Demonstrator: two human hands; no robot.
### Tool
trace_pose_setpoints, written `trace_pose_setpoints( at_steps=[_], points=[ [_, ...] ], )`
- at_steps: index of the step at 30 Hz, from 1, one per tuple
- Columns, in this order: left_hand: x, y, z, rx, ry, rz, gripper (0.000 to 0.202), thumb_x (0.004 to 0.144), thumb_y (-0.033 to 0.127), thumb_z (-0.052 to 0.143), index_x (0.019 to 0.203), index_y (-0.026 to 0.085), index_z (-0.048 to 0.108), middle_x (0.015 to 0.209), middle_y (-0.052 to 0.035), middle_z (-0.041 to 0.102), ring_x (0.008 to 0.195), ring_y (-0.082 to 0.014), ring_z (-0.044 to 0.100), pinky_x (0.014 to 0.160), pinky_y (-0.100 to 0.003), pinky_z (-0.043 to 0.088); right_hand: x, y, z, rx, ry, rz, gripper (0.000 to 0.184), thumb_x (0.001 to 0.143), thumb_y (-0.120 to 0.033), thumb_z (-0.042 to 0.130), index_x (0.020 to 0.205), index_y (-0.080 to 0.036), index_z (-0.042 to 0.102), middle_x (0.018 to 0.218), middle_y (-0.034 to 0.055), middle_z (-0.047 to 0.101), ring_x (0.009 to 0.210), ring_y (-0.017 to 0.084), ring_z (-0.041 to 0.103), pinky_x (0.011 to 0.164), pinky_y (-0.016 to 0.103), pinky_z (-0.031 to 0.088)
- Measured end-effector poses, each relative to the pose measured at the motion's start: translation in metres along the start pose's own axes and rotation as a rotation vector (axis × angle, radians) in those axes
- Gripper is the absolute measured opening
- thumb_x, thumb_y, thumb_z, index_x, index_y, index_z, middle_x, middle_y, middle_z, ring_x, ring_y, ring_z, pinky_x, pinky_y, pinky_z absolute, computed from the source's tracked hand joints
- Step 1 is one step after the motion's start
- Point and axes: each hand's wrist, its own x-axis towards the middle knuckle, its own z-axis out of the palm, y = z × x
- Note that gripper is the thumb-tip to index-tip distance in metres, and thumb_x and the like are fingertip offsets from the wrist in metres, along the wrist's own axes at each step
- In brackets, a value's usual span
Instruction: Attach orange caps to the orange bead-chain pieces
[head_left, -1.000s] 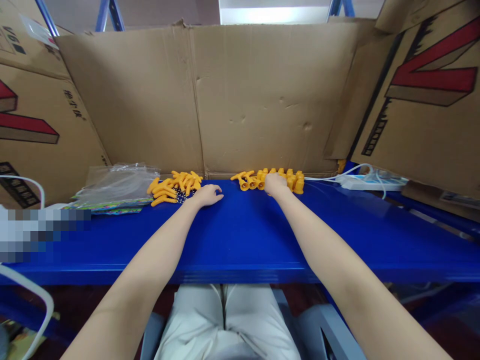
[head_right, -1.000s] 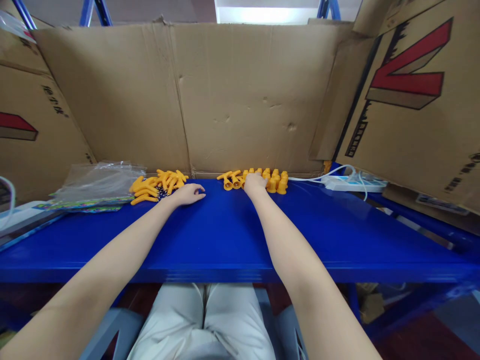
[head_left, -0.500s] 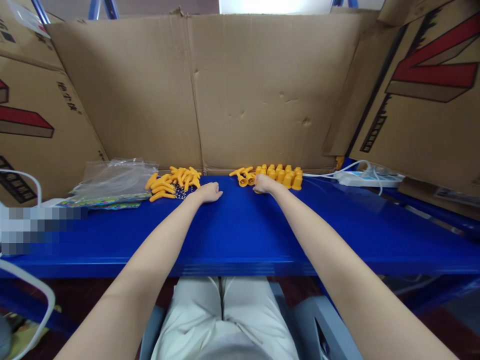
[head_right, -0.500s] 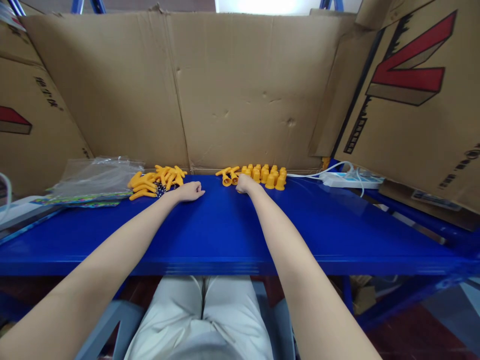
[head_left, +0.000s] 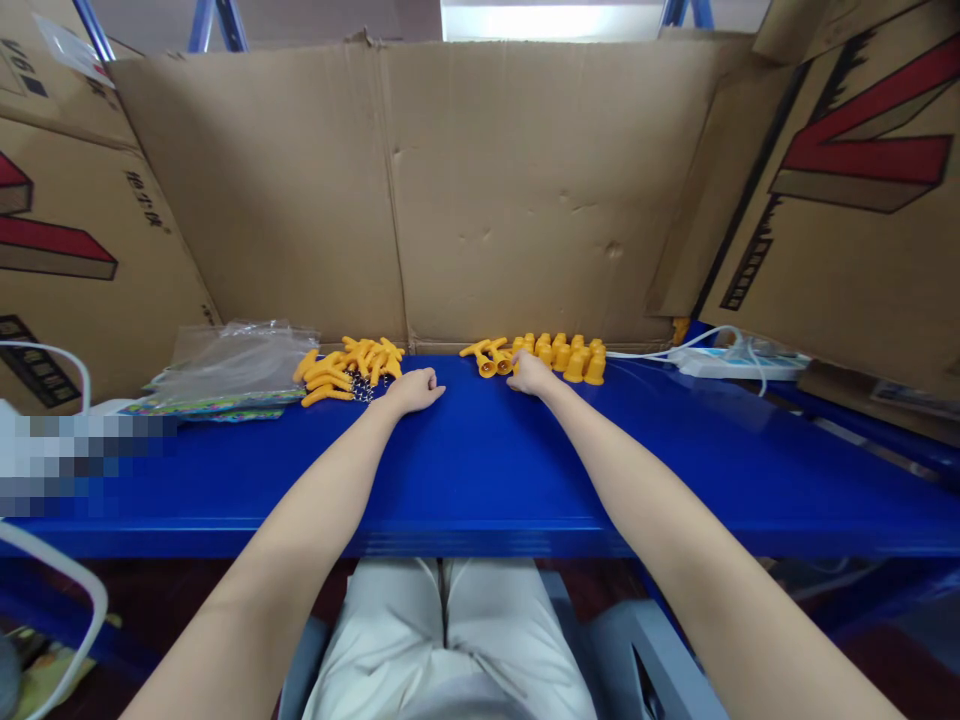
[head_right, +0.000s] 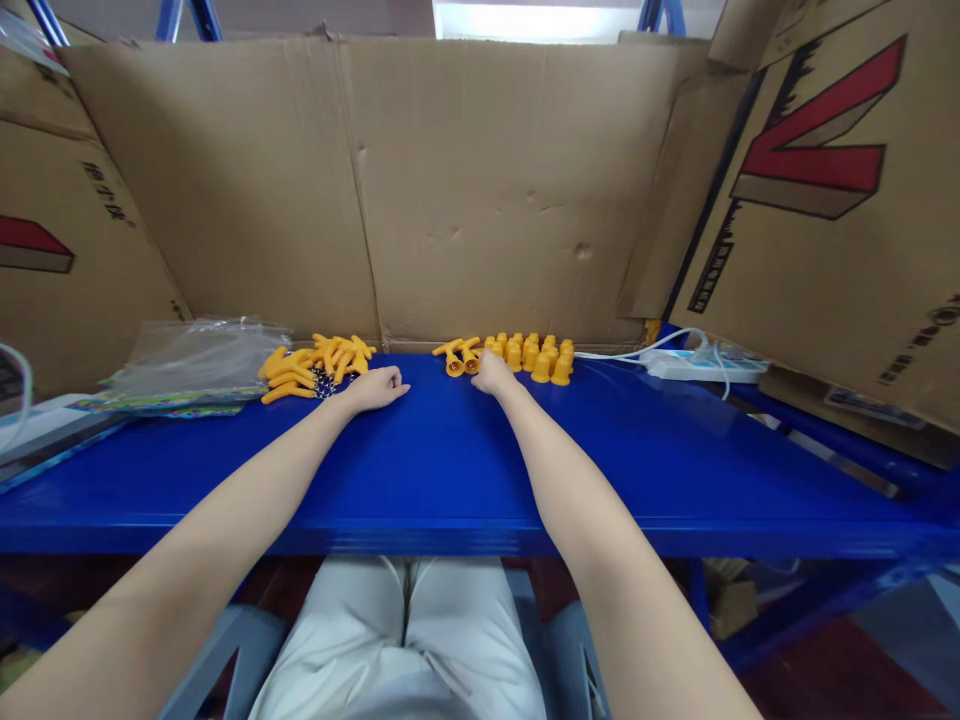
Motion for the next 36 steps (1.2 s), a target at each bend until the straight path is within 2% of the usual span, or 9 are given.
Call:
trace_pose_setpoints(
  at_steps=[5,8,10,13,15,19,24,29,36],
  points=[
    [-0.002,-0.015,-0.010,-0.125,0.243,0.029,0.020,0.085,0.025,0.044,0.089,0.019,0.062,0.089,-0.0049,0.068,0.083,-0.0180,0.062,0.078,-0.028,0.046,-0.003,0.000,-0.006,0.089,-0.064,0.118,0.055,0.070,-0.028,0.068,0.120,-0.011,0.051,0.101,0.0135,0.067,0.093,0.030,0.066,0.080,0.038,0.051],
    [-0.005,-0.022,-0.020,-0.083,0.450,-0.133,0.026,0.084,0.022,0.043,0.104,0.020,0.060,0.107,-0.0086,0.064,0.104,-0.0226,0.058,0.091,-0.035,0.043,-0.008,-0.003,-0.016,0.100,-0.112,0.098,0.044,0.071,-0.034,0.070,0.108,-0.013,0.058,0.094,0.0116,0.067,0.086,0.028,0.066,0.075,0.036,0.052],
    [-0.010,-0.028,-0.024,-0.037,0.515,-0.304,0.032,0.083,0.024,0.045,0.113,0.020,0.056,0.122,-0.0130,0.057,0.119,-0.0295,0.049,0.097,-0.045,0.039,-0.011,-0.007,-0.023,0.090,-0.164,0.120,0.032,0.073,-0.030,0.069,0.100,-0.013,0.063,0.088,0.0109,0.068,0.081,0.027,0.066,0.072,0.034,0.052],
    [-0.015,-0.039,-0.021,-0.034,0.461,-0.528,0.042,0.082,0.032,0.049,0.123,0.019,0.051,0.133,-0.0185,0.048,0.128,-0.0382,0.038,0.098,-0.056,0.035,-0.015,-0.015,-0.028,0.039,-0.204,0.132,0.024,0.074,-0.023,0.067,0.095,-0.013,0.066,0.088,0.0111,0.068,0.084,0.027,0.066,0.075,0.034,0.052],
    [-0.017,-0.045,-0.018,-0.058,0.396,-0.595,0.043,0.083,0.037,0.049,0.123,0.021,0.052,0.136,-0.0191,0.044,0.129,-0.0391,0.035,0.099,-0.059,0.033,-0.016,-0.019,-0.028,0.012,-0.214,0.094,0.024,0.075,-0.021,0.065,0.097,-0.013,0.067,0.091,0.0113,0.069,0.088,0.028,0.065,0.078,0.034,0.051],
    [-0.014,-0.050,-0.014,-0.054,0.374,-0.594,0.038,0.084,0.036,0.047,0.117,0.020,0.057,0.139,-0.0183,0.041,0.132,-0.0367,0.032,0.101,-0.058,0.032,-0.017,-0.022,-0.026,-0.032,-0.185,-0.025,0.033,0.076,-0.019,0.063,0.108,-0.014,0.065,0.104,0.0122,0.068,0.098,0.028,0.064,0.084,0.033,0.049],
    [-0.011,-0.050,-0.012,-0.015,0.426,-0.558,0.041,0.083,0.033,0.047,0.121,0.021,0.056,0.136,-0.0179,0.046,0.131,-0.0373,0.033,0.102,-0.060,0.029,-0.022,-0.030,-0.028,-0.074,-0.168,-0.034,0.045,0.078,-0.022,0.062,0.121,-0.012,0.057,0.118,0.0155,0.064,0.106,0.029,0.061,0.085,0.034,0.047],
    [-0.010,-0.049,-0.010,-0.010,0.436,-0.531,0.036,0.083,0.031,0.048,0.115,0.019,0.061,0.137,-0.0169,0.047,0.130,-0.0377,0.034,0.102,-0.059,0.029,-0.025,-0.035,-0.030,-0.086,-0.174,-0.072,0.039,0.079,-0.022,0.062,0.116,-0.013,0.056,0.105,0.0130,0.067,0.100,0.026,0.062,0.084,0.032,0.046],
    [0.001,-0.042,-0.020,-0.318,0.648,-0.609,0.024,0.079,0.037,0.053,0.084,0.018,0.065,0.122,-0.0160,0.059,0.119,-0.0383,0.046,0.096,-0.055,0.037,-0.019,-0.031,-0.021,-0.062,-0.125,-0.161,0.030,0.078,-0.019,0.063,0.106,-0.011,0.057,0.100,0.0125,0.064,0.095,0.023,0.061,0.082,0.031,0.045]
  ],
)
